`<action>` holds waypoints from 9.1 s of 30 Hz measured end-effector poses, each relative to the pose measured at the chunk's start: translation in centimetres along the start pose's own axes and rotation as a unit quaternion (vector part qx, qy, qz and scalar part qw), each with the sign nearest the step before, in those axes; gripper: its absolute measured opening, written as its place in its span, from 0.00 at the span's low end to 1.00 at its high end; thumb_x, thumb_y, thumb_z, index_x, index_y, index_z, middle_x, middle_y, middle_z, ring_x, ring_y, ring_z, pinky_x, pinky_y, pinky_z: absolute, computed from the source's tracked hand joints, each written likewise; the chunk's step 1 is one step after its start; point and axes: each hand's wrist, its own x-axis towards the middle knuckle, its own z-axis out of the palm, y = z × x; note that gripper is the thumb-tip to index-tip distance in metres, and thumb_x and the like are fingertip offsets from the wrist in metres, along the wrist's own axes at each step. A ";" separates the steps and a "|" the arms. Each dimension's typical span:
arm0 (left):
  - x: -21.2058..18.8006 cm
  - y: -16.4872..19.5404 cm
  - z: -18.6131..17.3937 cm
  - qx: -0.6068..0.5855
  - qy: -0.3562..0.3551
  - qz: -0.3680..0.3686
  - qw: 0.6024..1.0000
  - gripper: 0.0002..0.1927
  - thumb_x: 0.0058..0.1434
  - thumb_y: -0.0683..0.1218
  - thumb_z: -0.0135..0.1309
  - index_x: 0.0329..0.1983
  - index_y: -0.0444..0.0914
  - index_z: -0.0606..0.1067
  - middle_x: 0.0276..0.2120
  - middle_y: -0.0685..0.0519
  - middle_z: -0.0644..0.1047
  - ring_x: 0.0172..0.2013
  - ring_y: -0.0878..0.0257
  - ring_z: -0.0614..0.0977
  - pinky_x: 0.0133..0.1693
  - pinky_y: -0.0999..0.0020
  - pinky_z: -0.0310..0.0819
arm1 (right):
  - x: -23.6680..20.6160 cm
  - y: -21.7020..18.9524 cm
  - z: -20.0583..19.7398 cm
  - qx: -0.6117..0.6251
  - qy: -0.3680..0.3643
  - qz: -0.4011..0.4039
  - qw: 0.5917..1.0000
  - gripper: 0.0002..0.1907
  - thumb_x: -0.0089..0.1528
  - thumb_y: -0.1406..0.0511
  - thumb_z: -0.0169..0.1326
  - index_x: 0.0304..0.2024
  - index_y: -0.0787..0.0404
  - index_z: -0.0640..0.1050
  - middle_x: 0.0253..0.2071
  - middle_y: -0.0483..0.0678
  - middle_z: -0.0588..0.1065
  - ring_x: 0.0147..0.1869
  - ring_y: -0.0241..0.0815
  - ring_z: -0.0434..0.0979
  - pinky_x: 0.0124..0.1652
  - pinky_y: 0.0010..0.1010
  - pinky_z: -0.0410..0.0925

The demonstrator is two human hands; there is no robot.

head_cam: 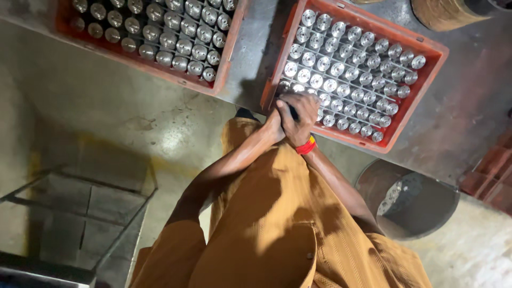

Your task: The person picks small metal cups from an orange crate and places them one by one into the cells of a grid tray on the work table, occasionally reaching into buckets of dark material beside the trays and repositioning filled trays on the table.

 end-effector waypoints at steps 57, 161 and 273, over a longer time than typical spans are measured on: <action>-0.2 3.6 -1.4 0.467 0.172 0.168 0.851 0.26 0.70 0.67 0.44 0.34 0.42 0.74 0.18 0.59 0.68 0.16 0.72 0.70 0.15 0.75 0.60 | -0.3 8.9 -1.0 0.201 -0.258 0.186 0.926 0.13 0.64 0.66 0.64 0.50 0.66 0.82 0.50 0.49 0.80 0.52 0.40 0.78 0.53 0.31 0.70; -3.7 8.3 -0.8 0.199 0.104 0.202 0.953 0.21 0.75 0.56 0.49 0.62 0.39 0.74 0.29 0.62 0.70 0.24 0.75 0.66 0.25 0.80 0.56 | 17.1 12.0 2.9 -0.086 -0.057 0.074 0.992 0.11 0.65 0.60 0.66 0.43 0.60 0.86 0.39 0.53 0.83 0.39 0.45 0.83 0.41 0.39 0.74; -1.6 5.0 2.4 0.226 0.141 0.130 0.955 0.20 0.69 0.52 0.52 0.63 0.44 0.68 0.31 0.53 0.74 0.17 0.70 0.62 0.16 0.77 0.50 | 1.6 13.1 -0.5 0.244 -0.141 0.271 0.920 0.15 0.67 0.64 0.66 0.34 0.67 0.75 0.48 0.45 0.81 0.48 0.36 0.78 0.48 0.29 0.72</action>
